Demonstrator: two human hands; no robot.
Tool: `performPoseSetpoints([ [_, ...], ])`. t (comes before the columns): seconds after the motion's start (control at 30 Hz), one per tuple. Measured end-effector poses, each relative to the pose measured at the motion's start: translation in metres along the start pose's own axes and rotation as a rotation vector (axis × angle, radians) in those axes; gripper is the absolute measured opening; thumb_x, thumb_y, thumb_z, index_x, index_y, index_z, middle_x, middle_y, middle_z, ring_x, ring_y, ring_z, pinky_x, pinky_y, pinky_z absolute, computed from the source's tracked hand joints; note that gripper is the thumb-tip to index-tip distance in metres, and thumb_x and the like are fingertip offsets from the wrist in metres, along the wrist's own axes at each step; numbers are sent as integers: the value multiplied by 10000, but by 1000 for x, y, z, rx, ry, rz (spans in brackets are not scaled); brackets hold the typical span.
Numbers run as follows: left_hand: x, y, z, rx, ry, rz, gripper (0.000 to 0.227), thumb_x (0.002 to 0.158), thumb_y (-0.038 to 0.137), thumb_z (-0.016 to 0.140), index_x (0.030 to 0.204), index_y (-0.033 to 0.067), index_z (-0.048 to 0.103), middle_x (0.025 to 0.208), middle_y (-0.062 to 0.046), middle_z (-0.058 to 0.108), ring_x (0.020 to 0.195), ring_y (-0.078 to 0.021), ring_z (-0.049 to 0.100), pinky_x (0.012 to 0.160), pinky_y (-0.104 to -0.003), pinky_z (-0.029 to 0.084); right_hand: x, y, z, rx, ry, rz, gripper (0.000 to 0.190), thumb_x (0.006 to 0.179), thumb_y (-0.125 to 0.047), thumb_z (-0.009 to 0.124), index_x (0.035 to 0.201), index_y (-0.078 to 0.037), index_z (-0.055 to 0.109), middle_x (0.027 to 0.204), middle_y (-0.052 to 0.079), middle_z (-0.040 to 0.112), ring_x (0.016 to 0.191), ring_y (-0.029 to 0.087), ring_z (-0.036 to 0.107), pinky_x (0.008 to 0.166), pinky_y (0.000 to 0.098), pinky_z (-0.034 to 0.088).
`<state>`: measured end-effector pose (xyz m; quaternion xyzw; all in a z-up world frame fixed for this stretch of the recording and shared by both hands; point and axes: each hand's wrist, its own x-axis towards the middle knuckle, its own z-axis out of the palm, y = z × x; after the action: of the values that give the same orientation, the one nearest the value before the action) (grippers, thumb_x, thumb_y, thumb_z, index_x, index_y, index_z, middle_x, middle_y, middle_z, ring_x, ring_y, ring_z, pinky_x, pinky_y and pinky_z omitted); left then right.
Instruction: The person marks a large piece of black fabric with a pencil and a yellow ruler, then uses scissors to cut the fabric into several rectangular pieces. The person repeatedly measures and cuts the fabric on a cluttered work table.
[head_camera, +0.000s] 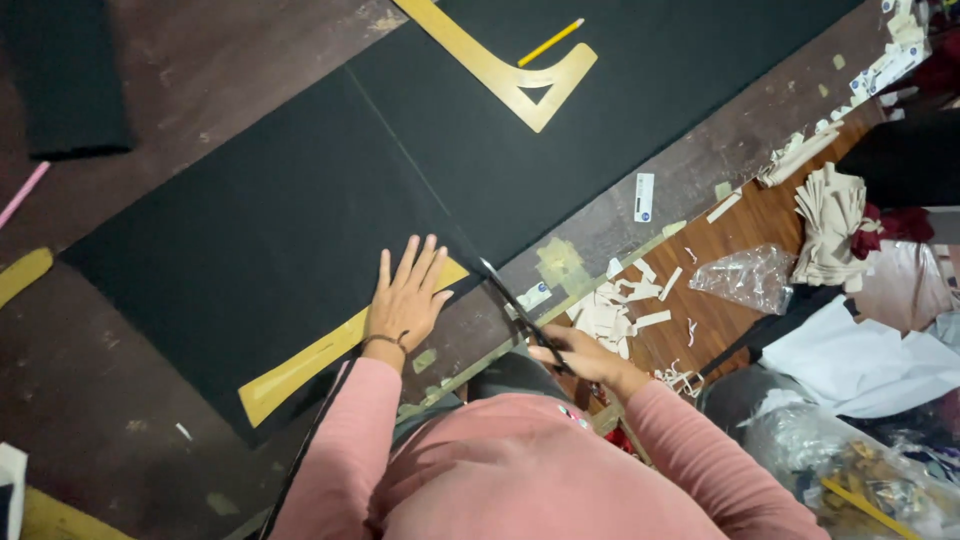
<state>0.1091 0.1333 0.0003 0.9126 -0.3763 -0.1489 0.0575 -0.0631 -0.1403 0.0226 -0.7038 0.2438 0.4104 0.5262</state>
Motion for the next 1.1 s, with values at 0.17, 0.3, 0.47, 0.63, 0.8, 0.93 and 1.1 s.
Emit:
performPoseSetpoints([
  [0.17,2,-1,19,95,-19,-8,651,1076,572,222,1645,256,211,1736,-14,134,1599,-242,91,1286,-560,63,-1,-25,2,-47,19,24,507,826,-646,761,927,-156,677,780,101,711,730,238,707,702,343,534],
  [0.3,2,-2,18,87,-8,10,598,1078,572,193,1629,343,235,1733,-12,143,1601,-262,91,1283,-581,81,0,-31,11,23,52,32,474,819,-608,796,890,-156,673,745,87,720,605,205,737,646,305,566],
  [0.47,3,-4,26,78,33,14,589,1075,573,219,1622,360,262,1730,-30,164,1601,-269,102,1277,-584,102,11,-9,11,-17,83,40,463,807,-595,817,867,-163,661,689,68,703,569,194,737,635,294,566],
  [0.63,3,-5,29,74,66,18,584,1071,573,231,1614,365,286,1730,-34,177,1603,-273,108,1275,-592,102,5,-15,7,-141,126,75,493,814,-591,796,846,-119,659,689,124,689,704,289,737,699,384,525],
  [0.8,2,-4,33,81,81,18,590,1059,566,263,1616,373,276,1729,-42,179,1604,-272,112,1273,-603,106,6,-50,3,-200,70,39,599,792,-732,718,914,-147,676,716,118,718,757,307,750,752,421,550],
  [0.93,3,-4,28,86,87,26,580,1071,551,256,1617,357,284,1732,-49,174,1602,-277,114,1272,-597,100,18,-36,11,-164,64,62,553,824,-688,715,868,-142,644,630,62,698,628,214,747,743,353,571],
  [1.1,3,-4,30,97,72,19,586,1067,562,238,1619,368,268,1729,-37,181,1598,-267,123,1273,-602,93,16,-38,17,25,108,64,456,843,-513,825,798,-96,645,530,80,660,456,177,690,500,262,535],
])
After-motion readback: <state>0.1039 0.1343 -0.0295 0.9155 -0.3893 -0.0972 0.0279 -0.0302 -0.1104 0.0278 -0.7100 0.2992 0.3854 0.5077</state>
